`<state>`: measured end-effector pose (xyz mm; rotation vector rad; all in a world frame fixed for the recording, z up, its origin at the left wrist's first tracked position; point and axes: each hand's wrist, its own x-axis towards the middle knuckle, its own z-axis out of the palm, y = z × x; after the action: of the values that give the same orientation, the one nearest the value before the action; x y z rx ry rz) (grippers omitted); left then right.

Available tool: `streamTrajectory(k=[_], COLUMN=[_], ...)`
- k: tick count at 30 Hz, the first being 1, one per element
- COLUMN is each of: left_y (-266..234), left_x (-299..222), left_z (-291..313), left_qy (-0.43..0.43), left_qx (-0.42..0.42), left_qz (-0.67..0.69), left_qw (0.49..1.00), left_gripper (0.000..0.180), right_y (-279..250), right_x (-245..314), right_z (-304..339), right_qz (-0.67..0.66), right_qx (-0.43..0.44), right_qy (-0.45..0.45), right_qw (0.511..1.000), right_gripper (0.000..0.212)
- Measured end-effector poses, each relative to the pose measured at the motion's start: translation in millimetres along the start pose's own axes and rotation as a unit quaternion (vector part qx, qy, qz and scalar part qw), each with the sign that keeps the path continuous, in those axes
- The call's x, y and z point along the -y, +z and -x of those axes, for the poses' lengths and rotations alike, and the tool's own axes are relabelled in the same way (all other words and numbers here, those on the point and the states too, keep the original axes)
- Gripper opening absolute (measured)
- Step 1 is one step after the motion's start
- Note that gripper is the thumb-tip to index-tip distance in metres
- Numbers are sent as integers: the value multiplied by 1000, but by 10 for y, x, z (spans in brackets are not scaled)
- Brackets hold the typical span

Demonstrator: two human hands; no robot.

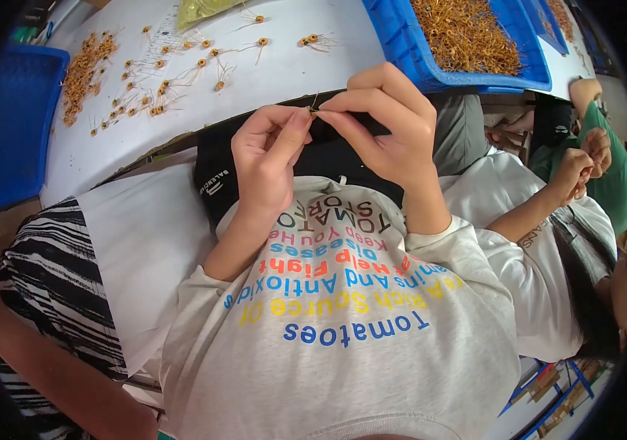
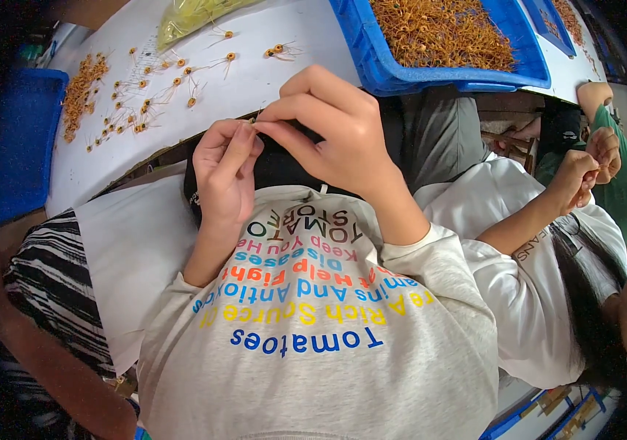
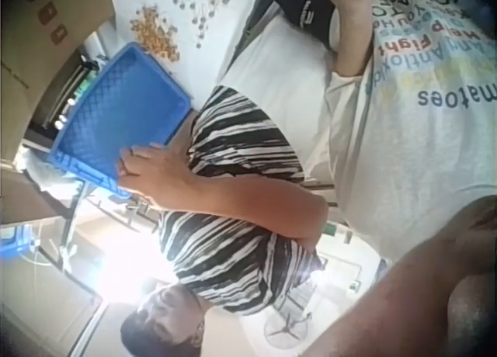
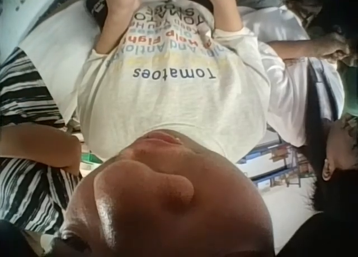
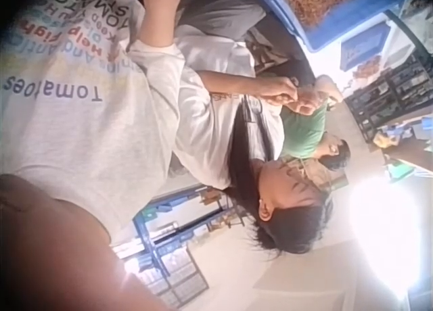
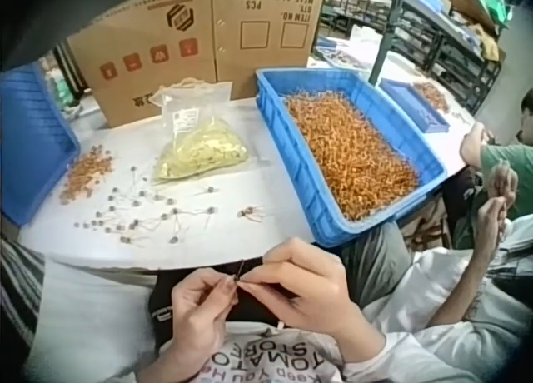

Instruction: Inspecting and sorting small metal components into trays and bags at a workbench.

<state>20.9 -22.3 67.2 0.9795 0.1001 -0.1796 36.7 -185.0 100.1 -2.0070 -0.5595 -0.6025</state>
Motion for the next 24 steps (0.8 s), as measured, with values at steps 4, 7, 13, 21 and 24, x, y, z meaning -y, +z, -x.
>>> streamTrajectory(k=[4,7,13,21,24], left_y=[-7,-41,-21,39,48], left_x=[3,19,-12,5,-6], left_z=[-23,-22,-18,-24,-18], left_qy=[-1,-20,-7,-24,-20], left_qx=[15,44,47,107,112], left_qz=[34,97,50,100,93], left_qw=[999,994,998,989,989], left_gripper=[8,8,7,4,3], right_y=[12,31,-16,-124,-150], right_x=[0,33,-3,-36,-28], right_z=[53,66,14,55,60], right_qz=[49,60,27,-178,-214], right_qx=[-23,-56,-63,-12,-1], right_qy=[-46,-63,-55,73,99], right_qw=[997,995,996,981,972], right_gripper=[14,14,13,8,7])
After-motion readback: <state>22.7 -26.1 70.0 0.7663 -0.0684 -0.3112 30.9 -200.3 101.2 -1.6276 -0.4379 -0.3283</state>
